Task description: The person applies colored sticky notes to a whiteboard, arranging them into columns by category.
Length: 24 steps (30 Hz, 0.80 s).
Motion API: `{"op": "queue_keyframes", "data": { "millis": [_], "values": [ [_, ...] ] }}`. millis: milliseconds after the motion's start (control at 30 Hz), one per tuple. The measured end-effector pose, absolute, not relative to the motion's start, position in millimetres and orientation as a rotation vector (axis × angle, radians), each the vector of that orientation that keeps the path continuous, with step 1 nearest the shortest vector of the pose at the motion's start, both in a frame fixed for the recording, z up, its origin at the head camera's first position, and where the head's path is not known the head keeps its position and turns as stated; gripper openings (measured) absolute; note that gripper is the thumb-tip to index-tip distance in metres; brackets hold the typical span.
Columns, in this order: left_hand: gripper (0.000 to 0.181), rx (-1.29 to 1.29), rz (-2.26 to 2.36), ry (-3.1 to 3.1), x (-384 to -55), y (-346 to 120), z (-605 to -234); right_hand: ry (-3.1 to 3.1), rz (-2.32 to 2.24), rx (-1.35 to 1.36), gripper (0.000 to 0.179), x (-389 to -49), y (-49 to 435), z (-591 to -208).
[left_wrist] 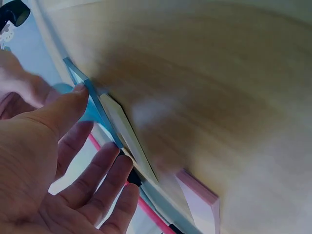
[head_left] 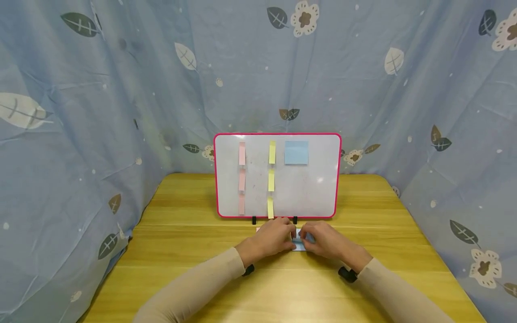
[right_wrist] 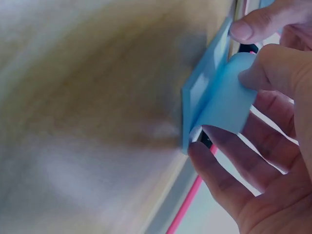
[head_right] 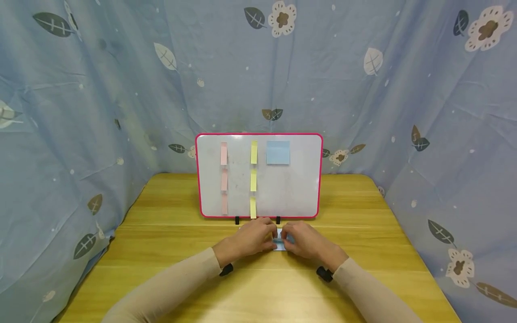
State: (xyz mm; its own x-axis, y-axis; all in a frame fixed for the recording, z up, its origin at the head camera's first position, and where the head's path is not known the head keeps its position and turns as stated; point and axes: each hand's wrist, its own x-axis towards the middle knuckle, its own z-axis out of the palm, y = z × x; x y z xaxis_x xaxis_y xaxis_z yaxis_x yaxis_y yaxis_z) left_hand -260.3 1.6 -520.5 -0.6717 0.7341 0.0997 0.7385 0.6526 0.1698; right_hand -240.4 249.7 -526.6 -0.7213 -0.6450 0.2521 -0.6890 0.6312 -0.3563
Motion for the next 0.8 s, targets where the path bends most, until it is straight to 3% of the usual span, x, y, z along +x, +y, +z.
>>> {"op": "queue_keyframes", "data": {
  "millis": [333,500,800],
  "values": [
    [0.046,-1.152,-0.481,-2.918,-259.5,2.5,-518.8,-2.763,0.742,1.05,0.012,-246.5,250.6,-522.9],
    [0.041,-1.187,-0.474,-2.881,-257.0,1.7,-517.6,-2.767,0.708,1.013,0.011,-246.6,249.2,-520.9],
    [0.016,-1.214,-0.478,-2.826,-254.9,1.2,-519.9,-2.821,0.726,0.944,0.004,-250.4,250.4,-518.7]
  ]
}}
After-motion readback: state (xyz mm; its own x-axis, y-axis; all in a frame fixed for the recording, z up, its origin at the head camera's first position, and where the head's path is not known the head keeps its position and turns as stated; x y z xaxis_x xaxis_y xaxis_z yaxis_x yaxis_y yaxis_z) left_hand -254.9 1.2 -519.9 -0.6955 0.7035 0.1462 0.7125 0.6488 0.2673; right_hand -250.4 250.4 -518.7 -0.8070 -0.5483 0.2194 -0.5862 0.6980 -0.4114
